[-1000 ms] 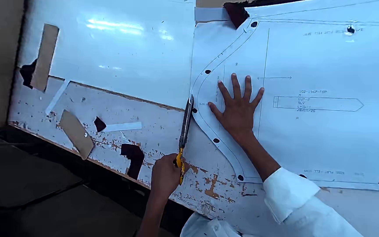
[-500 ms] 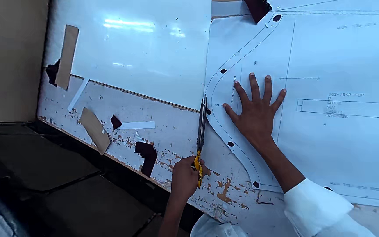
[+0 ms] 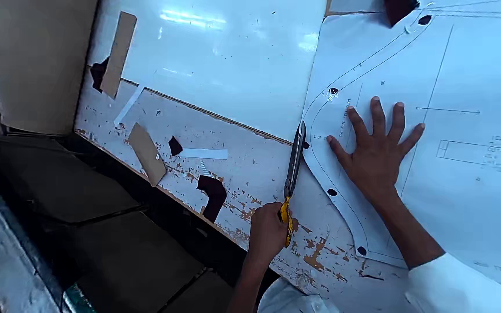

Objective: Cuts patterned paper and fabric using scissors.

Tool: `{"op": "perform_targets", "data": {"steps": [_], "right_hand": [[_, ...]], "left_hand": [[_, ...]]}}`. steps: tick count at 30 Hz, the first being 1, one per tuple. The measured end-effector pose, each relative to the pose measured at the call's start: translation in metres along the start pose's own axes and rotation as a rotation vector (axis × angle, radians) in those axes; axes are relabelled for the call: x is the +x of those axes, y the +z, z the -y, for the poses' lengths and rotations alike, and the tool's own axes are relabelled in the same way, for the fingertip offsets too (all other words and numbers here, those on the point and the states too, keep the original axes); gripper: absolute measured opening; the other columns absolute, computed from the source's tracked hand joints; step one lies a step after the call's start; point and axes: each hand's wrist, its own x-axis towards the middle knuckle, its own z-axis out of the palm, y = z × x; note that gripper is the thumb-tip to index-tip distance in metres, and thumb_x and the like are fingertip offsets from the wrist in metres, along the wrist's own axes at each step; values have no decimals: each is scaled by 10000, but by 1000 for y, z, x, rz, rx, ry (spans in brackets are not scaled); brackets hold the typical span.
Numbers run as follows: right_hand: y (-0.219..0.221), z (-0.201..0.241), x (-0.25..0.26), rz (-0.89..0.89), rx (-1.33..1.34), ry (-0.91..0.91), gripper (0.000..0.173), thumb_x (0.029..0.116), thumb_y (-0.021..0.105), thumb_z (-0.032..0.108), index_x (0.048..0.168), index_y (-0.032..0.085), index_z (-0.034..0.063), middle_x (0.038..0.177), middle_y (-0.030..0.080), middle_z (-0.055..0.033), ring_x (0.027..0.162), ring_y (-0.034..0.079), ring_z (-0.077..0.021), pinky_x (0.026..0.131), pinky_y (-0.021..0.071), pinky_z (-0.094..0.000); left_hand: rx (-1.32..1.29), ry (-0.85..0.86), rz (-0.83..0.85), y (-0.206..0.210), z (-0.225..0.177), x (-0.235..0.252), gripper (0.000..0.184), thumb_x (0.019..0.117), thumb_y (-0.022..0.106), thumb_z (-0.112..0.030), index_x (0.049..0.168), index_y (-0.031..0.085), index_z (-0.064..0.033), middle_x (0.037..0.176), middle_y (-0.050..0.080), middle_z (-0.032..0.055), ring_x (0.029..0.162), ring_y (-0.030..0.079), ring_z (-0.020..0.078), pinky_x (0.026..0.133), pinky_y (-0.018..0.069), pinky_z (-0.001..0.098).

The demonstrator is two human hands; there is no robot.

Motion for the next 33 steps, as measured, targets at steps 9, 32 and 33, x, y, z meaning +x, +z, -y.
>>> {"op": "perform_targets", "data": {"steps": [9,32,33], "right_hand": [[-2,0,0,25,-16,13,750,929,391,779,1548,448,360,1678,301,-86,1552,136,-476,1113,38,-825],[-2,-1,0,2,-27,5,739,930,420,761,1537,470,343,1663,330,-96,1539,174,-485,1105,69,-827],[-2,-1,0,6,-27,7,740,932,416,763,1540,465,345,1666,324,-95,1541,169,-485,1105,66,-829]], "left_hand": [[-14,-10,31,-2,-3,1,142,923,787,-199,964,731,-76,774,697,46,693,670,160,700,570,376],[19,-15,0,2,-20,-5,142,959,736,-192,1008,737,-58,848,724,75,774,699,207,764,578,426],[17,-24,3,2,-19,-4,139,958,741,-197,1004,739,-66,839,723,68,764,695,201,759,575,422]]}}
